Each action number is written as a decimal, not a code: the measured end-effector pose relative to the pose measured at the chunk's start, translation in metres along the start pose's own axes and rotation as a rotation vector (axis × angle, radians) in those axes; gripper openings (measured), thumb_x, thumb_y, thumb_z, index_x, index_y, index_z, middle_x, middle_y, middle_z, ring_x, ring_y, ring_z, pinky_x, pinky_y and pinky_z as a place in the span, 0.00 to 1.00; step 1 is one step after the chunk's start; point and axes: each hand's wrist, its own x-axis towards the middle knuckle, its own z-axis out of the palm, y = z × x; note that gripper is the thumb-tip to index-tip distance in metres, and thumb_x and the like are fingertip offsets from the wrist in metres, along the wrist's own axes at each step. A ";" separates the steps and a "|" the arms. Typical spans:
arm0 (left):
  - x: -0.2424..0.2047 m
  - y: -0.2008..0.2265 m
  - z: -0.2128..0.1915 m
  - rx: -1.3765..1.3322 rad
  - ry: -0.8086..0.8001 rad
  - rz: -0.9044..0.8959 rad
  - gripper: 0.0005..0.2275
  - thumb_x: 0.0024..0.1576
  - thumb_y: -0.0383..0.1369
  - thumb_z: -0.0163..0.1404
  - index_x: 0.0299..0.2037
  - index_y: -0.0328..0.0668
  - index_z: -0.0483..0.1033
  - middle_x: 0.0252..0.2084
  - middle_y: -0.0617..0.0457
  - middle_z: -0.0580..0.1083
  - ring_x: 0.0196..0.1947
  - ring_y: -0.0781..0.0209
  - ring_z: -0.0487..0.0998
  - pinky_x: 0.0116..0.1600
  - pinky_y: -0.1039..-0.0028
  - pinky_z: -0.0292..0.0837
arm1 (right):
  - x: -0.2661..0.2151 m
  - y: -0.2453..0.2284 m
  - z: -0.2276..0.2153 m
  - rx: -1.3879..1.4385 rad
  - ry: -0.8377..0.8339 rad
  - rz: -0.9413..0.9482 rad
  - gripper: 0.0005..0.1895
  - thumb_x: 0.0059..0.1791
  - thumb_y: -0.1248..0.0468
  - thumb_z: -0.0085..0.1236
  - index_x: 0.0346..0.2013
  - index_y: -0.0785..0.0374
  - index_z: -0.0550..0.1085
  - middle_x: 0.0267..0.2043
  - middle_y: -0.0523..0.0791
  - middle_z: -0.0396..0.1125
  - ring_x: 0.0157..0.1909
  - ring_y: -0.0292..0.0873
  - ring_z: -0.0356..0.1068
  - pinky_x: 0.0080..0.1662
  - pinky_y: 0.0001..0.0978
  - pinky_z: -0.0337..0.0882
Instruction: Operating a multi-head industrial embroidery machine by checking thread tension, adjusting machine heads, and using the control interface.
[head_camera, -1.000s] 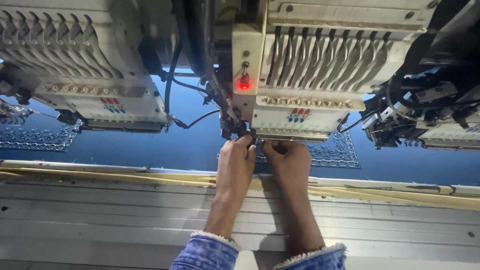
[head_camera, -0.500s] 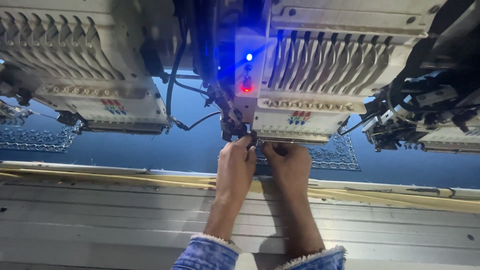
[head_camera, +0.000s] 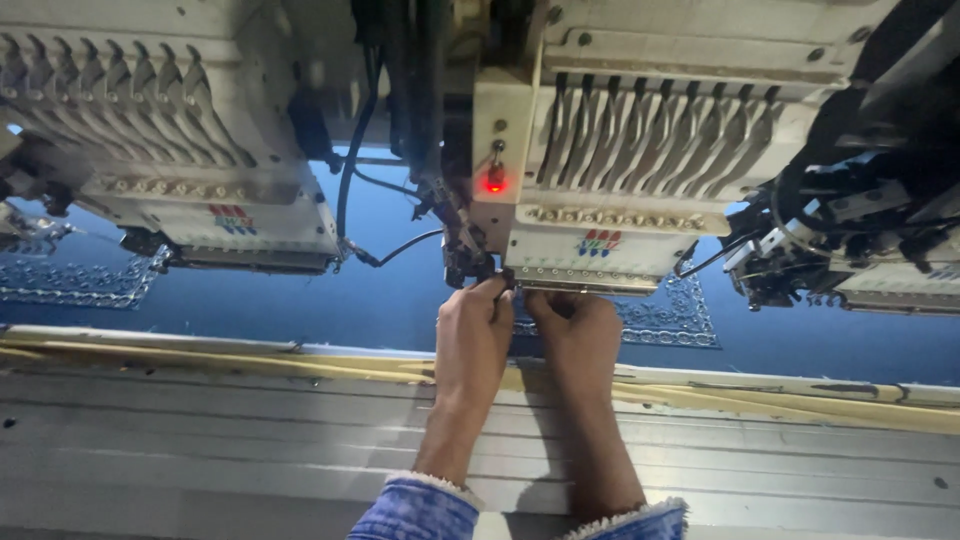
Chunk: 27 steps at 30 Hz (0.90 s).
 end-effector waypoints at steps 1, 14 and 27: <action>0.002 0.000 0.001 0.007 0.008 -0.016 0.11 0.60 0.31 0.52 0.50 0.40 0.82 0.36 0.41 0.81 0.37 0.44 0.83 0.40 0.59 0.82 | 0.002 0.002 0.000 -0.027 0.007 0.000 0.19 0.47 0.51 0.63 0.33 0.66 0.83 0.29 0.56 0.76 0.38 0.60 0.78 0.41 0.50 0.72; 0.002 0.001 0.012 0.153 0.075 -0.016 0.08 0.57 0.32 0.56 0.45 0.44 0.84 0.35 0.45 0.78 0.39 0.46 0.83 0.42 0.59 0.82 | 0.000 -0.006 -0.001 -0.054 0.005 0.071 0.20 0.46 0.49 0.61 0.37 0.64 0.84 0.36 0.55 0.78 0.48 0.65 0.76 0.49 0.56 0.71; 0.010 0.006 0.015 0.198 0.027 -0.045 0.06 0.57 0.32 0.54 0.39 0.44 0.84 0.34 0.48 0.77 0.39 0.47 0.82 0.43 0.58 0.82 | 0.002 -0.005 -0.002 -0.091 0.000 0.040 0.20 0.47 0.49 0.60 0.35 0.63 0.84 0.32 0.55 0.77 0.43 0.64 0.77 0.45 0.53 0.72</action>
